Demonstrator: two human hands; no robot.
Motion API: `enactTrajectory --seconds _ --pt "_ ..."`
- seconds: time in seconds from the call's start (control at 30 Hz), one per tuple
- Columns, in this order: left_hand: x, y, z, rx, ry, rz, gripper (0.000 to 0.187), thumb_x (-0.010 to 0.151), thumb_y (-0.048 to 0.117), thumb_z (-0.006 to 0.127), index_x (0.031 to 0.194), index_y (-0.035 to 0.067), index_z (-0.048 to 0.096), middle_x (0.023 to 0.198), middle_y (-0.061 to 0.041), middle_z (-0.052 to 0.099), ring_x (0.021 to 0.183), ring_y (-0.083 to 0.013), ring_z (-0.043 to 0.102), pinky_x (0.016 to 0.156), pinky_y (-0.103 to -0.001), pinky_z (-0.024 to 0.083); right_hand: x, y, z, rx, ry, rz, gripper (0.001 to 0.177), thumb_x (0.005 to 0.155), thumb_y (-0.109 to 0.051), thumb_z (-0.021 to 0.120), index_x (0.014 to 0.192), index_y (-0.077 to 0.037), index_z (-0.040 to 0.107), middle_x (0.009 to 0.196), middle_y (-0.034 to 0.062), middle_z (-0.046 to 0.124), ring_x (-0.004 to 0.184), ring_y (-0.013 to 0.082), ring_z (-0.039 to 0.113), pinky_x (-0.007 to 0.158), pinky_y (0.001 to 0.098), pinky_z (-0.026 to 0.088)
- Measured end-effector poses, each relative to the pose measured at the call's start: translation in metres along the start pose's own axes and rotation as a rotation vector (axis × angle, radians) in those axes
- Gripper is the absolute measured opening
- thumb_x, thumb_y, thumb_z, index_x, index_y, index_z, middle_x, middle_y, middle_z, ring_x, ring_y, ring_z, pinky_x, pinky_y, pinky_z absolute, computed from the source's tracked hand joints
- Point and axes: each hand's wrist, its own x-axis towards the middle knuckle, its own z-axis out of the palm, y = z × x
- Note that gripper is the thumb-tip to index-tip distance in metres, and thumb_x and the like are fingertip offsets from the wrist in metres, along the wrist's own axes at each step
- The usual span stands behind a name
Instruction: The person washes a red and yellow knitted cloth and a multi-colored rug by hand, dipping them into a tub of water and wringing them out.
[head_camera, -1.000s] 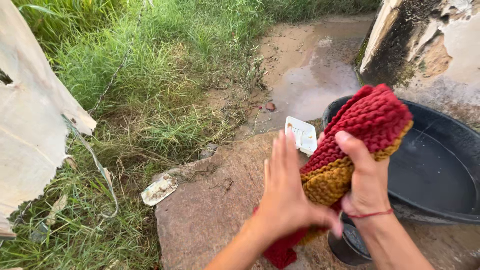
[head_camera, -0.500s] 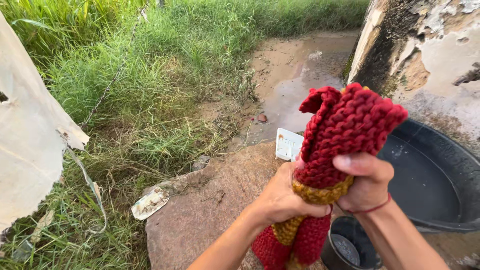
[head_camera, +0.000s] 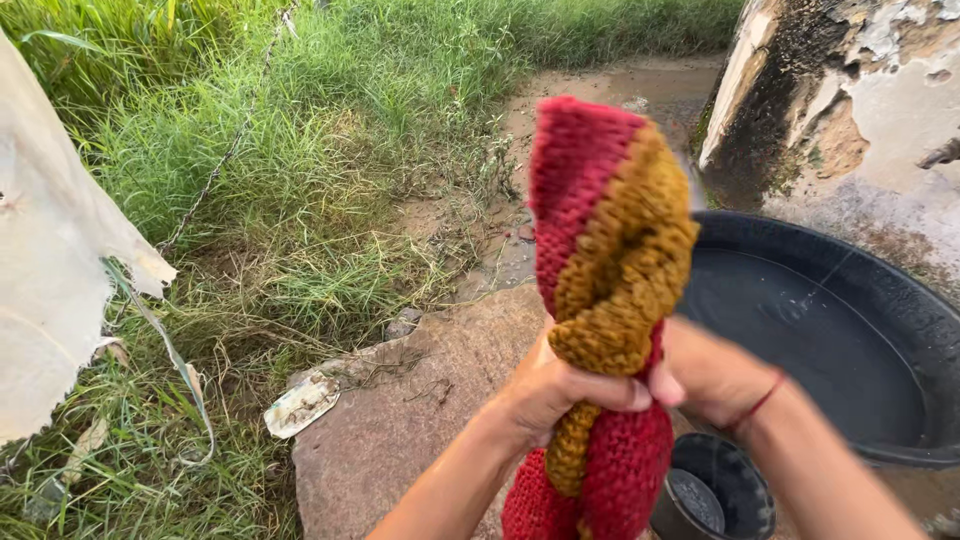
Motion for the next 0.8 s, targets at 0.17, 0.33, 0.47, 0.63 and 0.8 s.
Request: enactTrajectory --seconds 0.17,0.33,0.47,0.63,0.8 --pt "-0.002 0.002 -0.015 -0.114 0.097 -0.105 0.054 0.066 -0.004 0.075 0.119 -0.001 0.065 0.106 -0.012 0.073 0.099 -0.023 0.073 0.092 -0.037 0.059 -0.016 0.059 0.024 0.259 -0.081 0.094 0.1 0.061 -0.025 0.094 0.147 -0.013 0.045 0.14 0.0074 0.062 0.127 0.0198 0.062 0.105 0.0393 0.052" --pt "0.0 -0.002 -0.016 0.284 0.159 0.101 0.046 0.061 -0.001 0.078 0.107 -0.001 0.071 0.099 -0.007 0.074 0.088 -0.0173 0.071 0.084 -0.033 0.058 -0.008 0.076 0.043 0.096 0.01 0.123 0.084 0.064 -0.011 0.09 0.14 0.002 0.057 0.128 0.013 0.068 0.119 0.0242 0.065 0.105 0.0417 0.051" --pt "0.0 0.004 -0.013 0.613 0.169 0.041 0.044 0.058 0.01 0.081 0.101 0.003 0.072 0.091 -0.002 0.075 0.082 -0.0131 0.07 0.078 -0.03 0.059 -0.011 0.085 0.063 0.024 0.163 -0.029 0.081 0.058 -0.007 0.084 0.134 -0.008 0.058 0.123 0.0046 0.069 0.118 0.0194 0.067 0.104 0.0393 0.052" --pt "0.006 0.015 -0.007 0.693 0.177 0.053 0.058 0.056 0.021 0.083 0.11 0.003 0.07 0.099 -0.006 0.077 0.092 -0.0151 0.072 0.088 -0.032 0.058 -0.007 0.088 0.068 0.059 0.259 -0.069 0.073 0.06 -0.006 0.082 0.13 -0.004 0.062 0.12 0.006 0.071 0.115 0.0203 0.068 0.1 0.0404 0.053" --pt "-0.01 0.017 -0.025 0.714 0.195 -0.028 0.112 0.062 0.039 0.089 0.153 0.001 0.036 0.147 -0.018 0.054 0.137 -0.025 0.053 0.114 -0.037 0.04 -0.004 0.079 0.056 0.141 0.369 -0.194 0.065 0.069 -0.013 0.077 0.131 -0.004 0.059 0.118 0.0073 0.069 0.109 0.0237 0.067 0.093 0.0432 0.056"
